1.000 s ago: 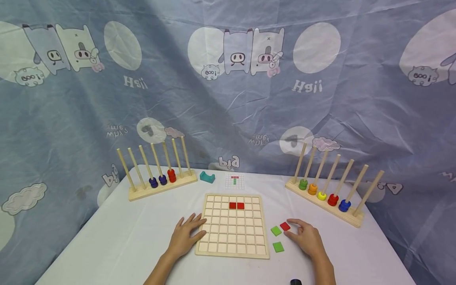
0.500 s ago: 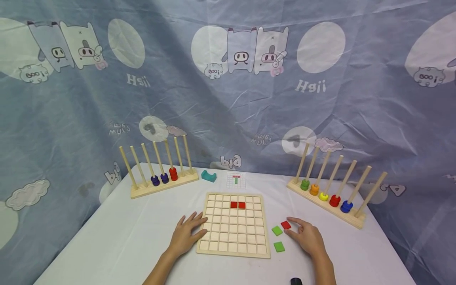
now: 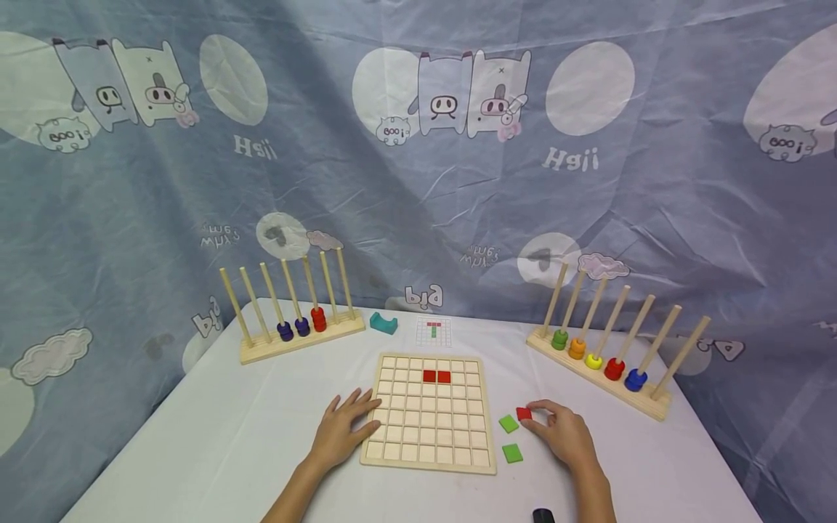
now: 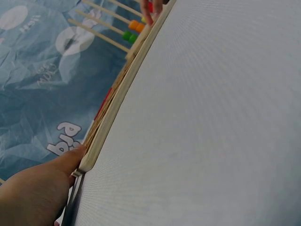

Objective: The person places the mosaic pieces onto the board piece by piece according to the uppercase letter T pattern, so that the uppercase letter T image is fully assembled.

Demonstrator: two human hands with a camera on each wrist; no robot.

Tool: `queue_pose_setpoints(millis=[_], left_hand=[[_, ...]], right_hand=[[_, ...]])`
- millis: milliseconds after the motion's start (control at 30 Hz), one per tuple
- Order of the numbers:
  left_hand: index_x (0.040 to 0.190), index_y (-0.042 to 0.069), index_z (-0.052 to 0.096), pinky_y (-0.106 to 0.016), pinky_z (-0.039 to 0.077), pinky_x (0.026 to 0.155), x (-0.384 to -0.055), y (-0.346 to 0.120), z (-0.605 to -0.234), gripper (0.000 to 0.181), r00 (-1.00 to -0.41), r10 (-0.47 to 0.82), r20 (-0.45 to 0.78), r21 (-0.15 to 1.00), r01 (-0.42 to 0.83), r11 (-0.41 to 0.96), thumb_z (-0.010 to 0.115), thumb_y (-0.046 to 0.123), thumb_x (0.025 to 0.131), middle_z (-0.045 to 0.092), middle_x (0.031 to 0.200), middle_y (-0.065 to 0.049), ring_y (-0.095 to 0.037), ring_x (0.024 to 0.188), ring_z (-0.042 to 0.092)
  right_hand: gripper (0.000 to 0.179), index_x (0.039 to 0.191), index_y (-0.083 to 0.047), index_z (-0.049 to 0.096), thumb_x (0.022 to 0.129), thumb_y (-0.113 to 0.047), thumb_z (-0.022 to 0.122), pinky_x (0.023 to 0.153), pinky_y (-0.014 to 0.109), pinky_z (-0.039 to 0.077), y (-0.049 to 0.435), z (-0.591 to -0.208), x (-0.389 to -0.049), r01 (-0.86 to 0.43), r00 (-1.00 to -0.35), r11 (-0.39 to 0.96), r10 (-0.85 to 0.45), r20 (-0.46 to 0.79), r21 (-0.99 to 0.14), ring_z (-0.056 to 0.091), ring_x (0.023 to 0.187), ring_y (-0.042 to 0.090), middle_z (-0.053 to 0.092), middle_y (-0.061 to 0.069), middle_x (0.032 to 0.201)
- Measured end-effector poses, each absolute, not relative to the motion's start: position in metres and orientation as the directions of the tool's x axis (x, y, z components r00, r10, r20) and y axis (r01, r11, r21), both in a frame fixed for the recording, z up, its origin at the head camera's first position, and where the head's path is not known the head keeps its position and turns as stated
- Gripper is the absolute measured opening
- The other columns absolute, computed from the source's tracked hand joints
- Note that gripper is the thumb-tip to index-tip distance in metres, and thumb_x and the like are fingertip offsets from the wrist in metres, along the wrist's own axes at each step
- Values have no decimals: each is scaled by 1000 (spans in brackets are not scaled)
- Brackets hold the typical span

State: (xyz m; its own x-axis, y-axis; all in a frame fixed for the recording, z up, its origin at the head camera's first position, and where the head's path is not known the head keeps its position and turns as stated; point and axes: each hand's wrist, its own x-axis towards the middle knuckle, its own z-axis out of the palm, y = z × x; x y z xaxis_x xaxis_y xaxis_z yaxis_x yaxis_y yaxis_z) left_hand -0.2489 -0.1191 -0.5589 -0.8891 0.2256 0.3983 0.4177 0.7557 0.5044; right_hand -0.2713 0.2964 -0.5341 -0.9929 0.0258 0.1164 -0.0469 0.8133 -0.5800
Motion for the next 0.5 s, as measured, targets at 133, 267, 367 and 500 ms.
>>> queue_pose_setpoints(millis=[133,267,367,500], left_hand=[[123,19,61,-58,17,105,-248,-119,-559,43,-892,224,393,505,413,758,62,40,85,50,134,-4,-29,128,40],[123,19,61,-58,17,105,-248,-119,-559,43,-890,223,398,502,415,759,63,39,85,51,134,-4,-29,127,40],[122,19,61,-58,18,104,-248,-120,-560,42,-887,224,404,497,419,760,63,40,85,51,133,-5,-29,127,41],[123,19,61,-58,18,104,-249,-119,-560,43,-885,226,407,495,421,760,62,41,86,51,133,-5,-29,127,40]], right_hand=[[42,103,-10,67,73,-38,76,44,26,25,297,-534,-271,-39,-992,810,37,117,-586,30,47,12,36,-2,51],[46,103,-12,67,71,-43,76,43,25,24,294,-529,-270,-20,-993,800,53,104,-600,29,46,12,34,-3,50],[48,104,-13,67,71,-46,75,43,26,23,290,-524,-268,-21,-994,787,48,94,-617,27,46,11,32,-3,50],[47,103,-14,67,70,-46,75,43,25,22,283,-519,-268,-44,-995,781,20,95,-623,26,47,11,31,-3,50]])
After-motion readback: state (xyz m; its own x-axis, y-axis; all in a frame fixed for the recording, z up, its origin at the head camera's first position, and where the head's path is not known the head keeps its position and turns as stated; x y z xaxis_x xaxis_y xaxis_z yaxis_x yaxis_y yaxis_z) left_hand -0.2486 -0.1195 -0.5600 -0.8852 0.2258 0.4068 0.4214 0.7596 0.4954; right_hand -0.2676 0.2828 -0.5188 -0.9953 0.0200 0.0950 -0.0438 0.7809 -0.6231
